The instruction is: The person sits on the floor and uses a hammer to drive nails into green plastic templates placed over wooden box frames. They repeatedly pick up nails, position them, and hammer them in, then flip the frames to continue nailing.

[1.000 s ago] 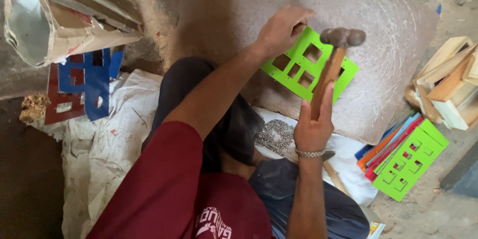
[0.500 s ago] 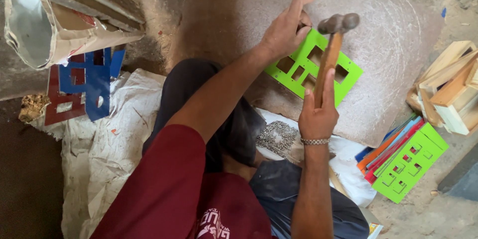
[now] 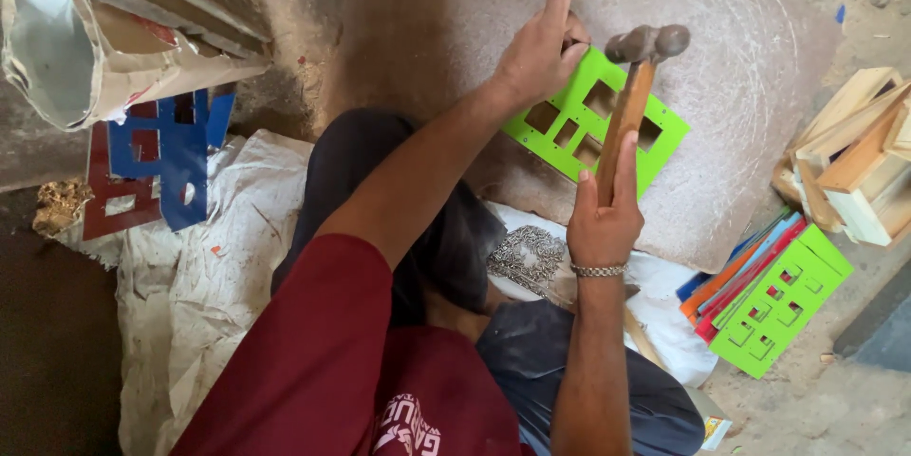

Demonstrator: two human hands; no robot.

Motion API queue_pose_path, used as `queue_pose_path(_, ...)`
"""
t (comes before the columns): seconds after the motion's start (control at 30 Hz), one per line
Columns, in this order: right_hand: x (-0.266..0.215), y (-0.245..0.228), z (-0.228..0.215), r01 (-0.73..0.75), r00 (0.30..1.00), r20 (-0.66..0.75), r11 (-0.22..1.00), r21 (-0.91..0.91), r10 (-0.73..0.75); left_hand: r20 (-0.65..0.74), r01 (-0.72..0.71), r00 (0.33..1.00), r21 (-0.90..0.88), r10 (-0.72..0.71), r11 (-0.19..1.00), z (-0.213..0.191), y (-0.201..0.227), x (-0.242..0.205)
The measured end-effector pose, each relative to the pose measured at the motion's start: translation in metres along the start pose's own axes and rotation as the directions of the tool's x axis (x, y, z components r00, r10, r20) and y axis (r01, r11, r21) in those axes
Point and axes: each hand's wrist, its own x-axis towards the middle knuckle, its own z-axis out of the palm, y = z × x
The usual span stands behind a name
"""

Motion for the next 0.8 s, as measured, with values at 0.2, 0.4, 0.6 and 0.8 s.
queue_pose_path(0.2, 0.007, 0.001, 0.002, -0.073, 0.994, 0.068, 0.992, -0.1, 0.08, 0.01, 0.032, 0.999, 0.01, -0.032, 0.999, 0.0, 0.006, 0.0)
queue_pose_path(0.4, 0.006, -0.019, -0.009, -0.027, 0.998, 0.049, 1.0, -0.008, 0.027, 0.027, 0.051, 0.998, -0.015, -0.051, 0.999, -0.001, 0.004, 0.001)
queue_pose_path(0.6, 0.013, -0.054, -0.073, 0.152, 0.897, -0.433, 0.98, 0.128, -0.083, -0.088, -0.071, 0.993, 0.036, 0.074, 0.997, 0.007, -0.005, -0.01)
queue_pose_path(0.8, 0.022, -0.024, -0.004, 0.209, 0.935, -0.219, 0.932, -0.296, -0.279, -0.045, 0.015, 0.999, -0.028, -0.016, 1.0, 0.006, -0.011, 0.002)
